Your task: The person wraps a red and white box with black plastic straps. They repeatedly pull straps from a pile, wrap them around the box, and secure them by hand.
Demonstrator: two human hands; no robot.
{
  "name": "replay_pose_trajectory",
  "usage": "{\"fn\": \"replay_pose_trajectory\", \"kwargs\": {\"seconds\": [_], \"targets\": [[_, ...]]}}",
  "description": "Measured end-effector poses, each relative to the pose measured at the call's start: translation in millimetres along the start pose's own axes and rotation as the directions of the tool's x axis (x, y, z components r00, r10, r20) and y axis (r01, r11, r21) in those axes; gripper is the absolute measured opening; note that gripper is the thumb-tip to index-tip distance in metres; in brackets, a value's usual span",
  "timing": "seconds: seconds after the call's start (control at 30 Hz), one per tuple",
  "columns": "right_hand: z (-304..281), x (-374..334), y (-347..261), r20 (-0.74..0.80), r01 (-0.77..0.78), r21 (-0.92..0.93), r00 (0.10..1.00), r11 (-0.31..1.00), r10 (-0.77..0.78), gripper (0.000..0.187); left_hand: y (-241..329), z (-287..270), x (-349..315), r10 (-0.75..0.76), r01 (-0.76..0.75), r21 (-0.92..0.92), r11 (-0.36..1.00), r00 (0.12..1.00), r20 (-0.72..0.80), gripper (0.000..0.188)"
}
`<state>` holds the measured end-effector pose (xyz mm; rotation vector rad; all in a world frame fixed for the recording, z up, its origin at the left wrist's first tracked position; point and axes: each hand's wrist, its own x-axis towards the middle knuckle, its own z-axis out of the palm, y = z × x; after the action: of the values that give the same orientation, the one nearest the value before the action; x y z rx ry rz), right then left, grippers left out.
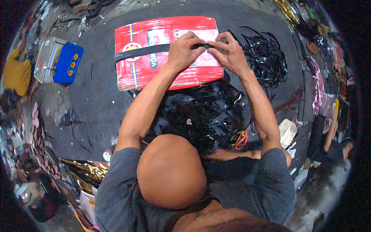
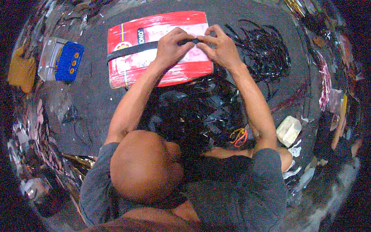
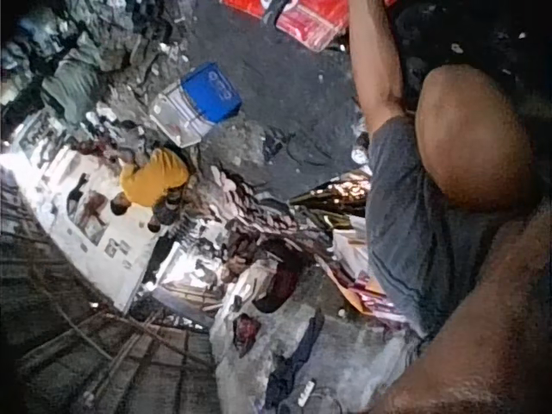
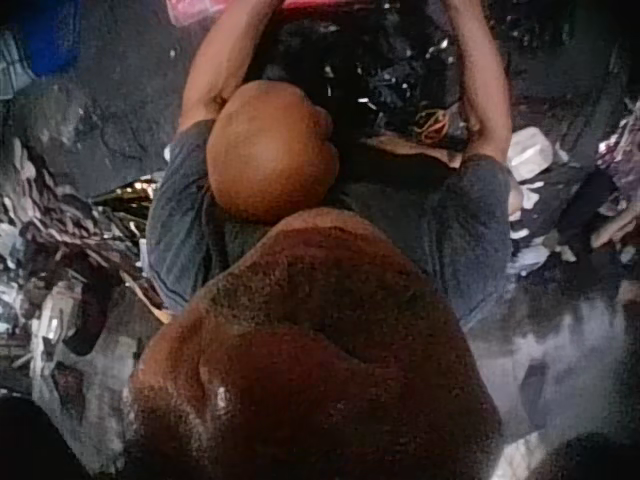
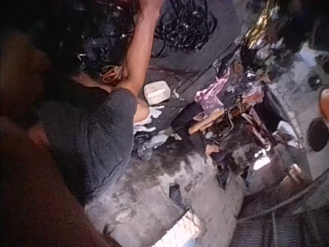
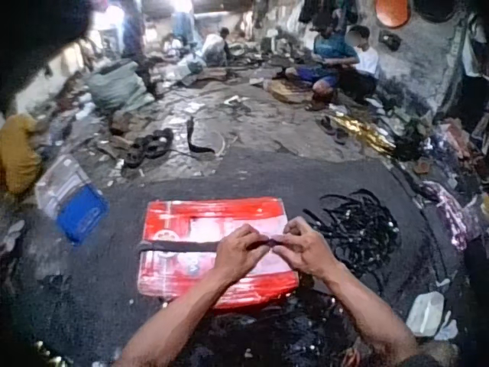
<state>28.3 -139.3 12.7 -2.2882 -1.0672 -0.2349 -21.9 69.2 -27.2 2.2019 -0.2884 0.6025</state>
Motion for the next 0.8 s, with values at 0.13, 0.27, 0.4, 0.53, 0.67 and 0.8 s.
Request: {"fn": "replay_pose_trajectory", "kwargs": {"seconds": [0.13,0.27,0.4,0.53,0.67,0.8], "targets": [[7,-1,4,-0.057,-0.052,0.065,0.997,0.997,0.056,0.022,-2,3,-2,-0.044,0.043,-0.02,0.999,0.999,-0.009,0.02],[8,2,3,-0.055,-0.059,0.115,0.996,0.992,0.066,0.022,-2,-1,-2,-0.047,0.046,-0.048,0.998,0.999,-0.004,0.019],[5,5,3,-0.049,-0.04,0.092,0.998,0.995,0.045,0.024,-3,0,-3,-0.022,0.022,-0.033,0.999,1.0,-0.022,0.02],[3,4,2,-0.053,-0.056,0.088,0.997,0.995,0.061,0.025,-4,4,-3,0.005,-0.008,-0.055,0.998,0.998,-0.055,0.016],[7,5,-4,-0.062,-0.038,0.056,0.997,0.998,0.042,0.023,-6,1,-5,-0.014,0.012,-0.036,0.999,0.998,-0.059,0.015],[13,6,-3,-0.092,-0.097,0.106,0.99,0.99,0.106,0.02,-5,1,-4,-0.011,0.01,-0.027,1.0,0.998,-0.059,0.014]]}}
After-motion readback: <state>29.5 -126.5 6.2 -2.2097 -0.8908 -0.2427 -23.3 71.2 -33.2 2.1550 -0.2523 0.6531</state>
